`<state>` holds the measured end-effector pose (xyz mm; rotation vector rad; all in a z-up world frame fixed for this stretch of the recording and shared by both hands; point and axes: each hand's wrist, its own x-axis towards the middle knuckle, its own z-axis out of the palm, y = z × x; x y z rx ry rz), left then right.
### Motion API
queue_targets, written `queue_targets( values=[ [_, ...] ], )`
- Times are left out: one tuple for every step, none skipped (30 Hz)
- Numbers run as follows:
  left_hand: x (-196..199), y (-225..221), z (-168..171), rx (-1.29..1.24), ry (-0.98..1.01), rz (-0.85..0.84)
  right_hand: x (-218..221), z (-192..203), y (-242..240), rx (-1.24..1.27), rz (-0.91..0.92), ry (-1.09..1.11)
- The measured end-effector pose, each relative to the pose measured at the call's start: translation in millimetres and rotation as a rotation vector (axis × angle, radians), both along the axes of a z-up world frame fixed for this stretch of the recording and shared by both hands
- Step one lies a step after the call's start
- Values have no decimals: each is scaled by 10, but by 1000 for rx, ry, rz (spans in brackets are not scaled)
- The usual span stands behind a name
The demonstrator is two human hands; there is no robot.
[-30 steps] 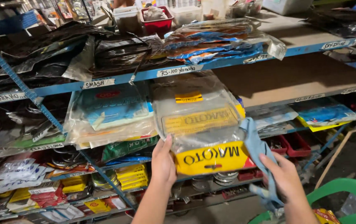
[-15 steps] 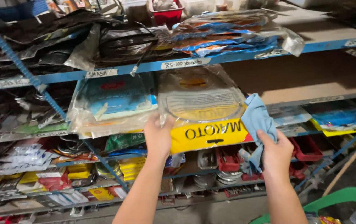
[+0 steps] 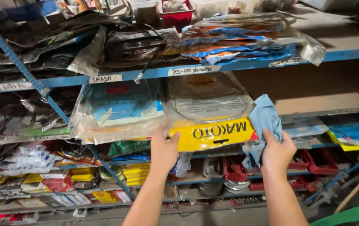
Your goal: The person wipes a packaged motorcycle spare part with a blue cloth while it is on a green chair and then continues wiping various packaged parts on a storage rack.
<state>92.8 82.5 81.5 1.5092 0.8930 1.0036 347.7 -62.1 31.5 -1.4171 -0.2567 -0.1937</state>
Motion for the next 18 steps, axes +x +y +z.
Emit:
queue_targets(
  values=[
    [49,65,-41,84,36,55,-8,26,19,-13,-5,-26],
    [108,151,-57,177,73,107,-14,62,49,-18,-15,-50],
    [144,195,8,181,72,109,38,84,115,-13,-14,-50],
    [178,212,52,210,98,147,82,87,145,-35,-3,-65],
    [213,227,92,239,123,185,128,86,175,-57,7,-79],
    [211,198,79,234,128,185,127,71,193,-63,8,-75],
    [210,170,67,251,153,197,126,56,210,-61,44,-60],
    [225,172,90,277,174,208,139,69,258,-51,77,-46],
    [195,111,58,280,175,207,152,31,220,-47,76,-45],
    [169,42,14,245,158,242,160,-28,155,-61,79,-67],
    [147,-23,-34,209,141,276,171,-91,95,-74,83,-88],
    [132,-65,-204,204,151,266,133,-113,-5,-81,76,-77],
    [116,-107,-376,228,40,287,95,-136,-101,-92,34,-115],
    [100,-136,-532,254,-73,305,57,-149,-187,-99,-11,-153],
    [117,-256,-610,252,-64,293,63,-203,-272,-103,-20,-142],
    [135,-388,-699,346,-199,241,60,-273,-389,-34,65,-116],
    [155,-522,-790,436,-337,188,62,-345,-506,37,149,-91],
    [220,-565,-827,426,-325,161,33,-376,-569,31,123,-74]
  ],
)
